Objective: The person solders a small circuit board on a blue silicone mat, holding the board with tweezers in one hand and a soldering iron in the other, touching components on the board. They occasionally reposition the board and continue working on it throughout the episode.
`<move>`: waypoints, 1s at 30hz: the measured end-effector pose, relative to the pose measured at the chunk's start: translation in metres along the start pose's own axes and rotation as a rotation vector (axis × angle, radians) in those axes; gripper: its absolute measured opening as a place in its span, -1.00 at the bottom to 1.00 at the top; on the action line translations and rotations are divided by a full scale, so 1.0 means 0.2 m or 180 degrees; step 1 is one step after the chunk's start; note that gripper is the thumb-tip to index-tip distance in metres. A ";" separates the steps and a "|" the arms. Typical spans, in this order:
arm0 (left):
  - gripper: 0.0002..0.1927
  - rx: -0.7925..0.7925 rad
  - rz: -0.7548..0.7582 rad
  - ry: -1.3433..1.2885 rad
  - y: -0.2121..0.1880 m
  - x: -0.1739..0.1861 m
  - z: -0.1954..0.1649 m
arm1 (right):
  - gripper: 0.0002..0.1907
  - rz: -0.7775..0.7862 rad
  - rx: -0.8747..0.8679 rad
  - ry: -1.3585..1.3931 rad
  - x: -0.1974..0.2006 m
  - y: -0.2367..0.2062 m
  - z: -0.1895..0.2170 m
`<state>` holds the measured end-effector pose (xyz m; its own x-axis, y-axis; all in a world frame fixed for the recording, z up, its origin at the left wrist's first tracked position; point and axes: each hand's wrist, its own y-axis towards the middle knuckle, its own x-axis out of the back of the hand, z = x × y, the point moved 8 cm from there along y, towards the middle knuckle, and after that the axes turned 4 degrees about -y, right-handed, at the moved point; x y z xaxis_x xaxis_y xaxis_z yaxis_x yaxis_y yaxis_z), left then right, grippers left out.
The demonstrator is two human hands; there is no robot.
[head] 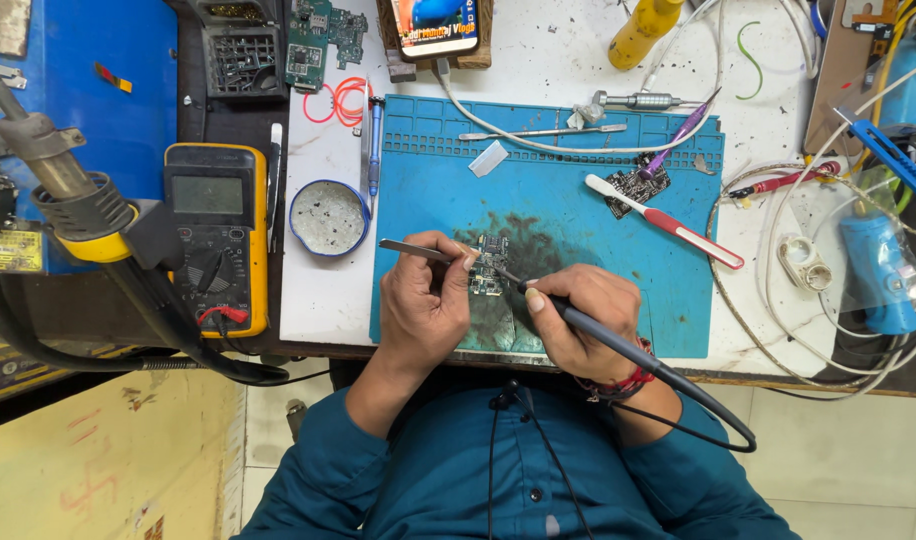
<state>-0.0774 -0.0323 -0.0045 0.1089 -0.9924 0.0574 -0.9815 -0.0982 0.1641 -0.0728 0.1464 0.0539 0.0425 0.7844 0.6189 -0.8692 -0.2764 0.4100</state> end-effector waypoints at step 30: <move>-0.84 0.0010 0.0017 0.0016 0.00 0.00 0.00 | -0.96 0.0002 0.0011 0.0038 0.00 0.01 0.00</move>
<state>-0.0784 -0.0323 -0.0051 0.1045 -0.9925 0.0632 -0.9826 -0.0932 0.1607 -0.0734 0.1452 0.0549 0.0361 0.7908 0.6110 -0.8675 -0.2787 0.4120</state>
